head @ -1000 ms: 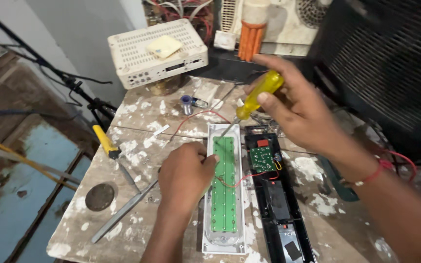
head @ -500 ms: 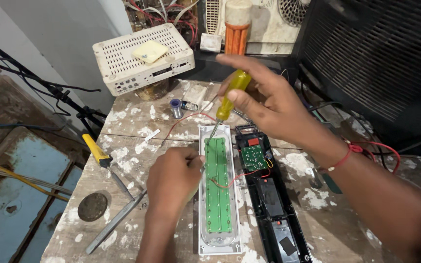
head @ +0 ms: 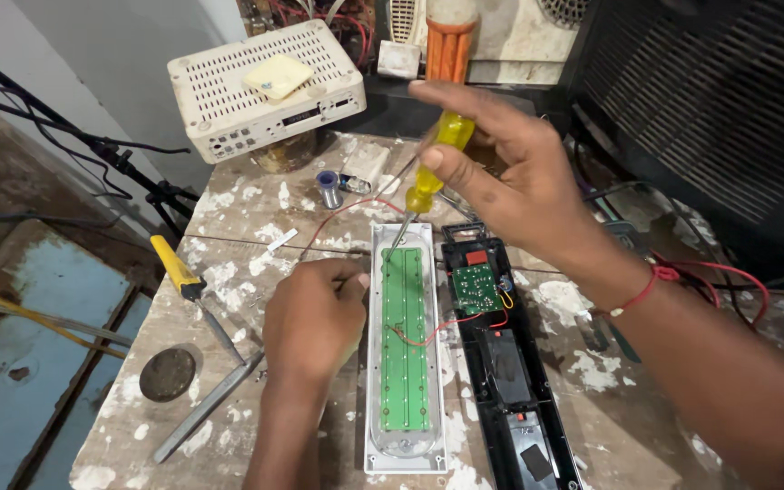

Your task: The person repairs an LED light fixture on a cluttered workbench, using a screwdriver to work on the green LED circuit board inside its white housing and handling red wires connected to a small circuit board, with a multimeter nearby.

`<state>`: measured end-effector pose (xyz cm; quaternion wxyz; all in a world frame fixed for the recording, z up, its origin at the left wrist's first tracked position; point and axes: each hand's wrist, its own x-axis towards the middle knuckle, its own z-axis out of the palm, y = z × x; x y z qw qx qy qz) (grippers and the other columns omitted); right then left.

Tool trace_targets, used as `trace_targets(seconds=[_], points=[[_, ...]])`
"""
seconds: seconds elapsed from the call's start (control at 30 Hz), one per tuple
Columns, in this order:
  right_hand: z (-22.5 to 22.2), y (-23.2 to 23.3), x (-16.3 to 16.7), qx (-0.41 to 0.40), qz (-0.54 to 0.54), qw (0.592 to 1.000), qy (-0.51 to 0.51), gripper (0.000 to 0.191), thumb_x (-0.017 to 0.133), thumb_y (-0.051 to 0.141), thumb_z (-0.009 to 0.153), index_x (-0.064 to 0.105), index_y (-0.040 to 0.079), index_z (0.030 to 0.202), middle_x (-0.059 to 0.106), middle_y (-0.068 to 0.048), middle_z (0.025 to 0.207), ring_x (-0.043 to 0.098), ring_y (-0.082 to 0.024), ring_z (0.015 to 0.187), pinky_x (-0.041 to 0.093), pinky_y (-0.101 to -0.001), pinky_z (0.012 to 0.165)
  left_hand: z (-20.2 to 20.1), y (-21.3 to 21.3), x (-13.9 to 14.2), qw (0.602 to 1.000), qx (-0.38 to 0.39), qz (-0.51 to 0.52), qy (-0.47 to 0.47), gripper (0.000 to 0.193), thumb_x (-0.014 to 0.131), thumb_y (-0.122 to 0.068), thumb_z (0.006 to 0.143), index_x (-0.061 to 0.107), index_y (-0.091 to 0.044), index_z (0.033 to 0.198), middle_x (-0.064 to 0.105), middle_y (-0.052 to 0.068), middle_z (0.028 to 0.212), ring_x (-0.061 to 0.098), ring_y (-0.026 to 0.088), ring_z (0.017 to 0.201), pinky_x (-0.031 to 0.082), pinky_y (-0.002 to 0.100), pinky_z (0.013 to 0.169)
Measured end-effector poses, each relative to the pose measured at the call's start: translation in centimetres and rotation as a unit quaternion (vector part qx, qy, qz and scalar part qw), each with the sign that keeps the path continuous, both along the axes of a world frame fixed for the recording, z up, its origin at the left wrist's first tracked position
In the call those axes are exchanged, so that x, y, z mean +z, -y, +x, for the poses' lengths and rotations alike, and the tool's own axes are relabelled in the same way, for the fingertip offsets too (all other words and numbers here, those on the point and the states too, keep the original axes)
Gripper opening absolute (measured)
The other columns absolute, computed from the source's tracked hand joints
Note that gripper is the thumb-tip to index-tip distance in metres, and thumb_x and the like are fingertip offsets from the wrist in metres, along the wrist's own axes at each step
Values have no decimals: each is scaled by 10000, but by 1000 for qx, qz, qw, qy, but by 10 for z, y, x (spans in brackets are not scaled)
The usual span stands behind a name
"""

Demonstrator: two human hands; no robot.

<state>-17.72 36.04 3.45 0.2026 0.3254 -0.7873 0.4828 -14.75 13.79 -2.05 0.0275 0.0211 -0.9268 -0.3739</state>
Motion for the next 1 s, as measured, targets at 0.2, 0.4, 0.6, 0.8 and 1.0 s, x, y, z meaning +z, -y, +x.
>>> trace_targets(seconds=[0.2,0.4,0.6,0.8,1.0], points=[[6,5,9,56,-20,997,-42,454,559,128,1166,379,22,1569,599,-127,1392,595,-144,1244,512,-276,1080,0,-1,-1,1000,-12,-11,10,172,724,-281,833,811,-172,934,774,112,917,729,351,885,554,444,785],[8,7,15,-3,18,1000,-11,440,675,170,1087,580,50,1500,686,-87,1260,688,-108,1096,605,-269,949,0,-2,-1,1000,-11,-11,10,167,732,-283,829,814,-168,919,780,104,919,732,345,880,554,441,783],[7,13,14,-34,9,998,-57,400,699,156,1021,616,9,1384,544,-138,1205,603,-128,1071,640,-250,903,1,-2,2,1000,-13,-2,9,170,729,-281,832,812,-169,930,779,111,893,740,337,868,560,429,780],[8,6,15,-31,-59,994,91,425,626,231,1044,609,80,1441,736,-53,1209,589,-66,844,531,-187,749,2,-1,3,1000,-14,0,16,172,726,-277,828,817,-172,929,773,112,903,727,348,865,552,435,763],[9,5,10,-37,-4,999,-15,365,726,183,1039,672,26,1365,584,-91,1166,627,-111,1010,600,-246,893,0,0,-1,1000,-16,-13,13,176,723,-281,828,817,-167,922,778,105,906,733,340,872,555,430,770]])
